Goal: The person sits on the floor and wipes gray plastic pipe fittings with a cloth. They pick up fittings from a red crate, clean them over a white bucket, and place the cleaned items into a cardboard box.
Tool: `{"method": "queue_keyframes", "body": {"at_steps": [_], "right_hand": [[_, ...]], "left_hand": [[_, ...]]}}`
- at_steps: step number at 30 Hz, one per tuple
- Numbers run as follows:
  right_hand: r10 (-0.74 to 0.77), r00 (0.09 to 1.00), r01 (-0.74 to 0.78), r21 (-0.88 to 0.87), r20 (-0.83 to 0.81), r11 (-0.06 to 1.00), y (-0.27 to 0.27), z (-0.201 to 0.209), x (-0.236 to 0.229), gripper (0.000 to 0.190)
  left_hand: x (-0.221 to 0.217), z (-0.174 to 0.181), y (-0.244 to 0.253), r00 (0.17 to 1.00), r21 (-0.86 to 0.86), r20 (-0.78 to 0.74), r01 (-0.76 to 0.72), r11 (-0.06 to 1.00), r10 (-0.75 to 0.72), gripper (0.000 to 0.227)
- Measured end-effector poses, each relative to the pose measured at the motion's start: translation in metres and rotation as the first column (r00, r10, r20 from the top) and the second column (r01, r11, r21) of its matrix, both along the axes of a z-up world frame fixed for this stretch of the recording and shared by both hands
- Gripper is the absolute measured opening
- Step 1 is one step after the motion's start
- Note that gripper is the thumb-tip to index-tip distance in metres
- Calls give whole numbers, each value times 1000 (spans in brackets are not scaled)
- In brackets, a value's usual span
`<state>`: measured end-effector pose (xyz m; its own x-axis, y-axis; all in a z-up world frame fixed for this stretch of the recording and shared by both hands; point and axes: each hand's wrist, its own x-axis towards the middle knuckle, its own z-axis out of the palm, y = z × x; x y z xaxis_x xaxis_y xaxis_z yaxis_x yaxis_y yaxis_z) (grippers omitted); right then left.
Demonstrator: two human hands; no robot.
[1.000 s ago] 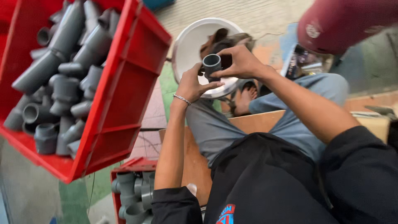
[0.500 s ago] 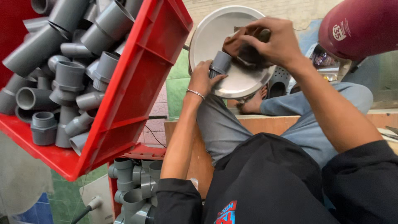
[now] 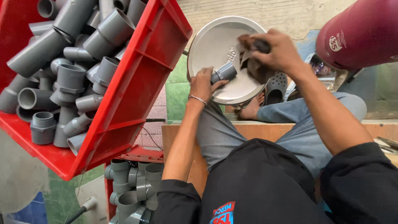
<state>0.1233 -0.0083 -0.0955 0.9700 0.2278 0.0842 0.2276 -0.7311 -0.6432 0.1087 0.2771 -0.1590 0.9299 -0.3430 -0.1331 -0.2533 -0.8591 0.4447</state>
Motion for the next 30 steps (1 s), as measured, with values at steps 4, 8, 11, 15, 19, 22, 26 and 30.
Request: {"method": "queue_keyframes", "body": {"at_steps": [4, 8, 11, 15, 19, 22, 26, 30], "right_hand": [[-26, 993, 10, 136, 116, 991, 16, 34, -25, 40], [134, 936, -174, 97, 325, 980, 71, 4, -53, 31], [66, 943, -28, -119, 326, 993, 86, -24, -37, 35], [-48, 955, 107, -191, 293, 976, 93, -70, 17, 35], [128, 909, -92, -109, 397, 990, 98, -41, -56, 49], [71, 941, -35, -116, 330, 993, 90, -51, -56, 55], [-117, 957, 181, -232, 266, 956, 70, -87, 13, 29], [-157, 988, 157, 76, -2, 985, 41, -87, 39, 23]], "left_hand": [[-4, -22, -2, 996, -16, 79, 53, 998, -51, 65], [-2, -56, 1, 994, -122, 79, 84, 989, -75, 41], [-5, -61, -3, 990, -49, 105, 104, 993, -98, 45], [-3, -34, -6, 985, 19, 140, 102, 995, -103, 54], [4, -90, -8, 971, 115, 226, 54, 992, -79, 25], [-5, -80, -4, 976, 34, 211, 49, 998, -55, 30], [-18, -31, -8, 957, 117, 275, 65, 991, -95, 64], [-26, -26, -2, 958, 70, 286, 9, 998, -29, 94]]}}
